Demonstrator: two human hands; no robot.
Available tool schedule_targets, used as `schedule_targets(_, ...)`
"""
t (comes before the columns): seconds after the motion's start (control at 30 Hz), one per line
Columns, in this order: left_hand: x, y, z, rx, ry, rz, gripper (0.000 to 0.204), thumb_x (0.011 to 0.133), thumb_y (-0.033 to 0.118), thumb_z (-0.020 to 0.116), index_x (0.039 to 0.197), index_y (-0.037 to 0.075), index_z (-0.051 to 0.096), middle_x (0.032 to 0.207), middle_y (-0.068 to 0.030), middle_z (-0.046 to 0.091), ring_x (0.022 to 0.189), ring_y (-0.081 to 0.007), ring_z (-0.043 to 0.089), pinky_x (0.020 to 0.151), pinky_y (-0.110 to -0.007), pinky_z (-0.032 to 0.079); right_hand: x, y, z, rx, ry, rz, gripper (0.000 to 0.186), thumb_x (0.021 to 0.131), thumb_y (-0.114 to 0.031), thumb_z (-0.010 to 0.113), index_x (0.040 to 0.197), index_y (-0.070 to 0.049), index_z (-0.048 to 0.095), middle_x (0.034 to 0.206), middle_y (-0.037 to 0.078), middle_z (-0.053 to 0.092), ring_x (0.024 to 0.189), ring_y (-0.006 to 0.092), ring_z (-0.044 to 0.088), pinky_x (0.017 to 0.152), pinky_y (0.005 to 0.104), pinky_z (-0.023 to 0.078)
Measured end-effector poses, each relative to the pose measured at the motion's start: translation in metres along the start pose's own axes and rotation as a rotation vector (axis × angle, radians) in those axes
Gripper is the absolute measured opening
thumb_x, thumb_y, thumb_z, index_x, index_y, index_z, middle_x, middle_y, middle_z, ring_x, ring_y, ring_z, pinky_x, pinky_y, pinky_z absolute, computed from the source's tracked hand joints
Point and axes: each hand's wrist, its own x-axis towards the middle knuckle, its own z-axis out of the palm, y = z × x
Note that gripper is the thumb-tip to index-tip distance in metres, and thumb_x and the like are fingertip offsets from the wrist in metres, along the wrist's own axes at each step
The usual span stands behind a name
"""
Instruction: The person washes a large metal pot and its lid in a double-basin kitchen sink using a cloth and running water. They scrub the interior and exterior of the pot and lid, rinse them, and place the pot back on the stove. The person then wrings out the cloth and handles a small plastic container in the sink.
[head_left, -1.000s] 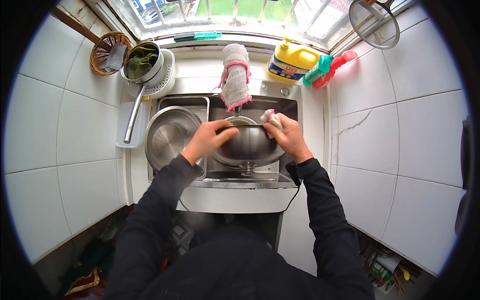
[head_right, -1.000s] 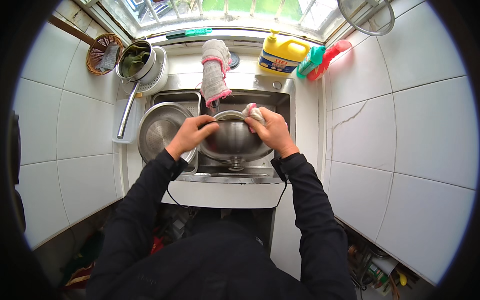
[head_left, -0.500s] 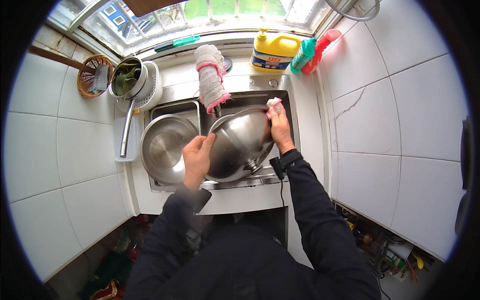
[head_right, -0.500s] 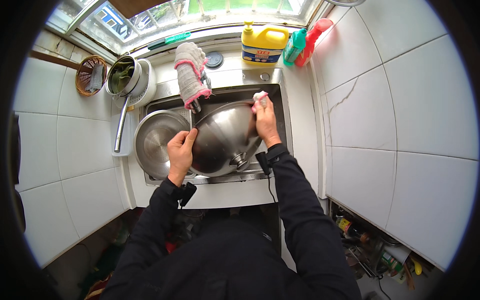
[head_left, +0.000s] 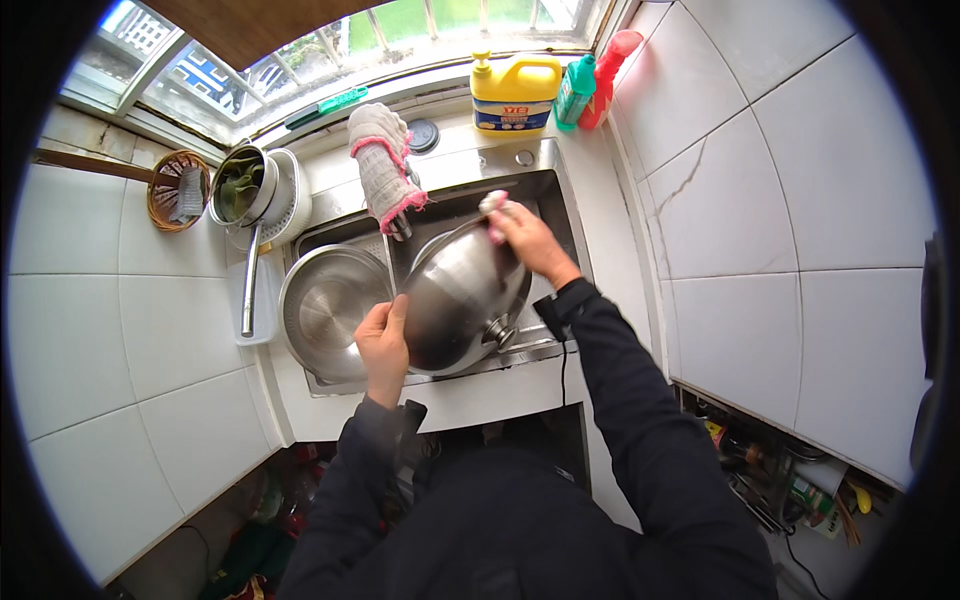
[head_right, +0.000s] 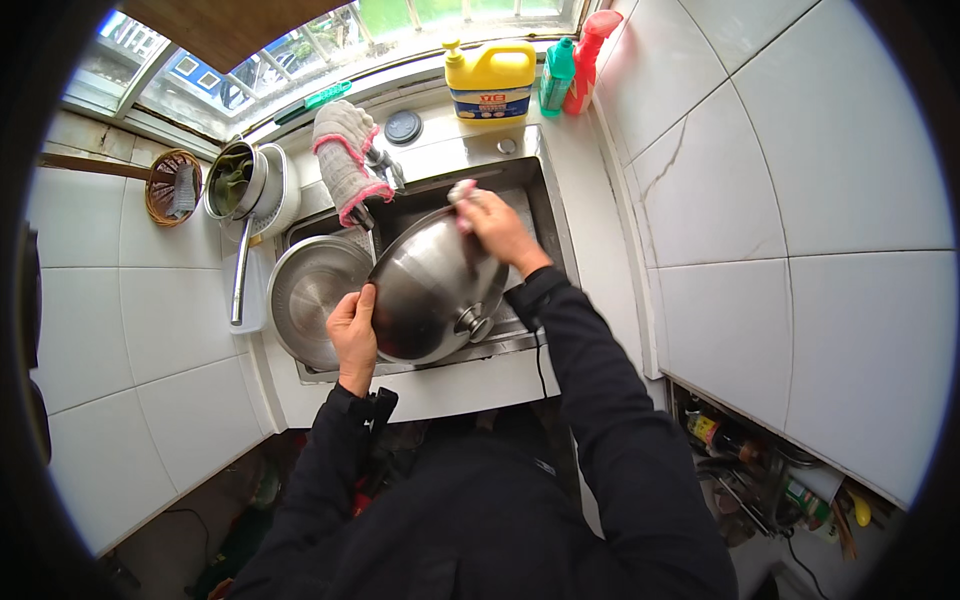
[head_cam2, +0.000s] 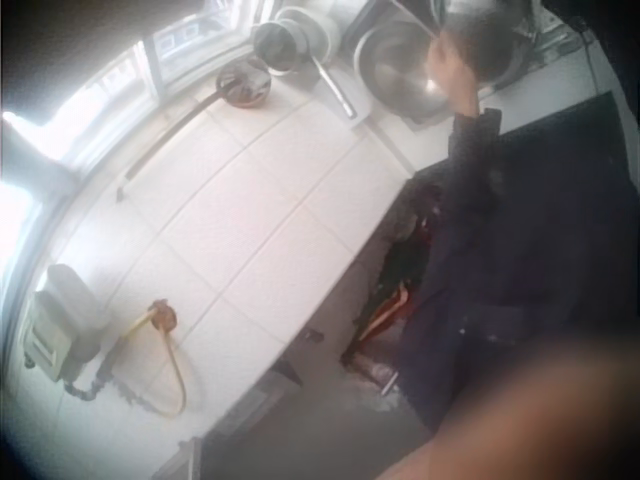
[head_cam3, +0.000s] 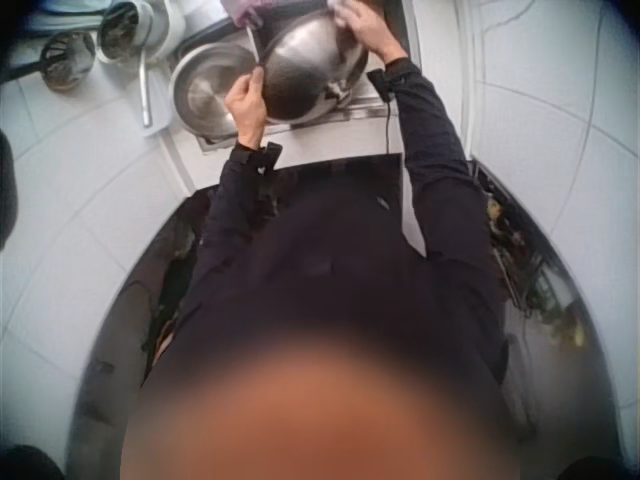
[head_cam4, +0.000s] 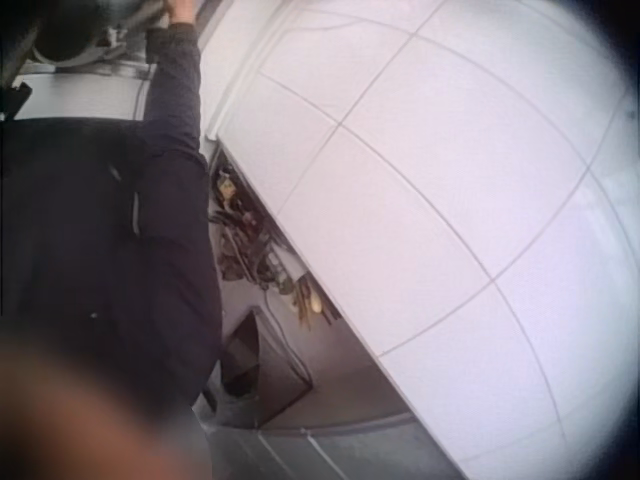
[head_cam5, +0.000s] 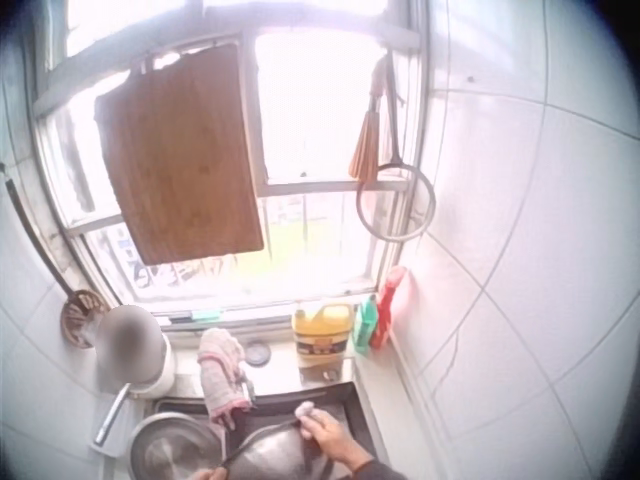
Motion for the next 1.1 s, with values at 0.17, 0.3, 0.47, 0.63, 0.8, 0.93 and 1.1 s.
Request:
schedule_targets(0.17,-0.004,-0.022,-0.015,-0.088,-0.041,-0.044,0.026,0.101,0.022,0.064,0.087,0.000,0.066,0.075,0.0061,0.059,0.069,-0.0029,0.045,0.062,-0.020,0.037,0.002,0.016,-0.030,0.040,-0.092,0.004,0.021,0.103,-0.024,0.058,0.106,-0.004,0.065,0.084,-0.005,0.055,0.077,0.0039,0.049,0.073,0.0198,0.040)
schedule_targets(0.3,-0.002,-0.004,-0.016,0.081,-0.219,0.022,0.023,0.099,0.021,0.066,0.096,-0.002,0.066,0.081,-0.0004,0.066,0.074,-0.0078,0.055,0.070,-0.024,0.045,-0.024,-0.034,-0.005,-0.562,0.046,-0.384,0.018,0.093,-0.025,0.067,0.092,-0.007,0.063,0.082,0.005,0.059,0.078,0.0223,0.055,0.073,0.0337,0.043)
schedule_targets(0.47,0.014,0.049,-0.010,0.251,-0.443,0.109,0.025,0.093,0.021,0.072,0.102,-0.002,0.067,0.080,-0.0055,0.069,0.073,-0.0093,0.060,0.069,-0.027,0.050,-0.046,-0.097,0.028,-0.970,0.095,-0.699,0.020,0.081,-0.024,0.071,0.080,-0.009,0.058,0.079,0.009,0.056,0.079,0.0298,0.057,0.075,0.0419,0.041)
schedule_targets(0.63,0.008,0.065,0.005,0.136,-0.444,0.060,0.019,0.091,0.016,0.072,0.094,-0.002,0.067,0.069,-0.0037,0.063,0.064,-0.0082,0.055,0.061,-0.026,0.046,-0.059,-0.113,0.054,-1.009,-0.020,-0.830,0.016,0.074,-0.019,0.068,0.077,-0.009,0.056,0.078,0.007,0.054,0.079,0.0274,0.056,0.076,0.0394,0.042)
schedule_targets(0.8,0.001,0.052,-0.004,0.318,-0.357,0.121,0.018,0.093,0.013,0.070,0.086,-0.002,0.063,0.064,-0.0026,0.056,0.060,-0.0062,0.045,0.054,-0.027,0.039,-0.046,-0.064,0.018,-0.777,-0.004,-0.846,0.016,0.083,-0.022,0.068,0.087,-0.008,0.064,0.083,0.008,0.062,0.080,0.0267,0.059,0.077,0.0367,0.044)
schedule_targets(0.93,-0.013,0.031,-0.019,0.124,-0.265,0.092,0.026,0.101,0.016,0.062,0.080,0.000,0.060,0.071,0.0062,0.049,0.066,-0.0036,0.040,0.058,-0.022,0.033,-0.023,-0.004,-0.034,0.152,0.052,0.177,0.025,0.101,-0.030,0.062,0.101,-0.006,0.069,0.081,-0.001,0.062,0.075,0.0088,0.055,0.069,0.0242,0.044)
schedule_targets(1.1,-0.008,0.017,-0.019,0.183,-0.321,0.067,0.021,0.098,0.020,0.066,0.097,-0.001,0.066,0.075,0.0030,0.059,0.070,-0.0080,0.050,0.065,-0.024,0.042,-0.020,0.002,-0.027,0.065,0.001,-0.026,0.025,0.100,-0.028,0.063,0.102,-0.004,0.068,0.080,-0.002,0.061,0.075,0.0055,0.053,0.068,0.0235,0.044)
